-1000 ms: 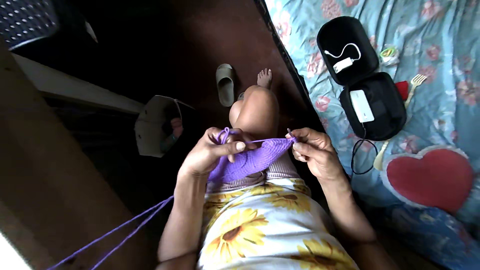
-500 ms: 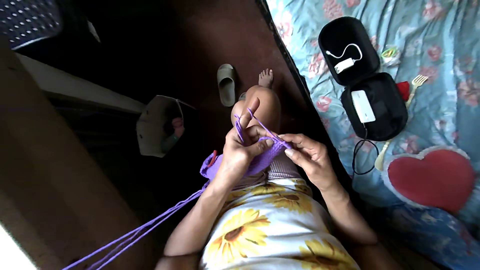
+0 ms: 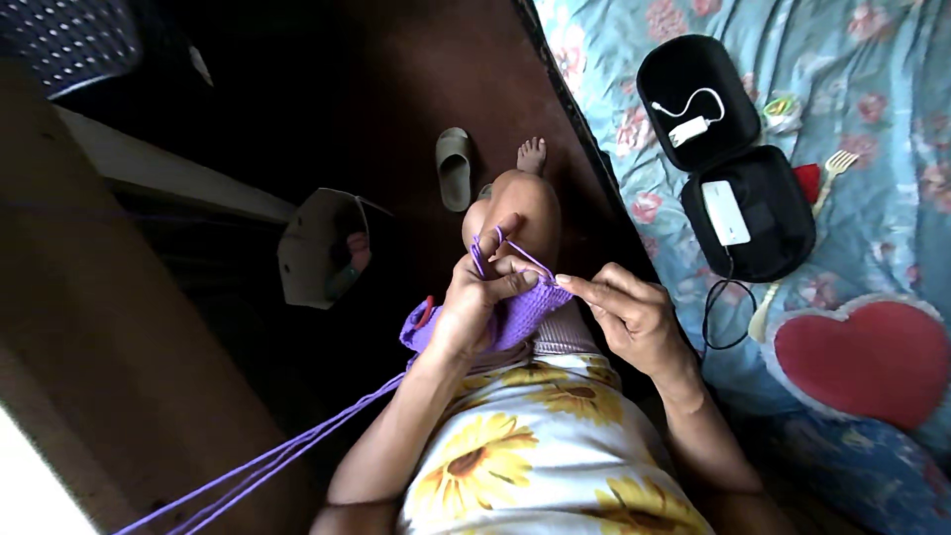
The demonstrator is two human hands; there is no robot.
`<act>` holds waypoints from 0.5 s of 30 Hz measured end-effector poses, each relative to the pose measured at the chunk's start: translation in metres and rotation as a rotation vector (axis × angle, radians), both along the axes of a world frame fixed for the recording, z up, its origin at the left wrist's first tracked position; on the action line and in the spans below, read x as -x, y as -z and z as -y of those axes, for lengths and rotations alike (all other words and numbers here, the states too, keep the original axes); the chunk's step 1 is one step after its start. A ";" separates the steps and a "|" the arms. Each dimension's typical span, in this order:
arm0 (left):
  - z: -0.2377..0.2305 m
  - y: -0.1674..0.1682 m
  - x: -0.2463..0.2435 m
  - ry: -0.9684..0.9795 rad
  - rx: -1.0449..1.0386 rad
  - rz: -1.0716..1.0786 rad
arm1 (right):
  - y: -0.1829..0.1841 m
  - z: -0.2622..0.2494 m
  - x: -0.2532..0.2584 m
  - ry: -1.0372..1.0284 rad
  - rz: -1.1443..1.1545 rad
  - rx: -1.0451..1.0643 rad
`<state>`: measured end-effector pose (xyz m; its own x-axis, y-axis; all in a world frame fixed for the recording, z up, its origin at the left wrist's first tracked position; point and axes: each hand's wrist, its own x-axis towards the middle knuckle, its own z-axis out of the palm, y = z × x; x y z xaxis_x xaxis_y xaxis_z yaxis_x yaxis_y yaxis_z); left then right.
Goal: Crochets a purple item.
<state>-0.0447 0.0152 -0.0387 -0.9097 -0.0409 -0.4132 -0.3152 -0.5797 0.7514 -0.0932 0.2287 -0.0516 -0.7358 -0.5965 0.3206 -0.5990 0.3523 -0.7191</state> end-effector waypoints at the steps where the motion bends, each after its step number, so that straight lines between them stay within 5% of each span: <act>1: 0.000 0.000 0.000 -0.004 -0.005 0.004 | -0.002 -0.001 0.000 -0.004 -0.025 -0.026; 7: 0.001 0.001 0.000 -0.004 -0.024 -0.001 | -0.004 -0.002 0.000 -0.014 -0.009 -0.045; 15: 0.001 0.001 0.000 0.024 0.064 -0.025 | 0.000 0.004 -0.014 0.066 0.394 0.190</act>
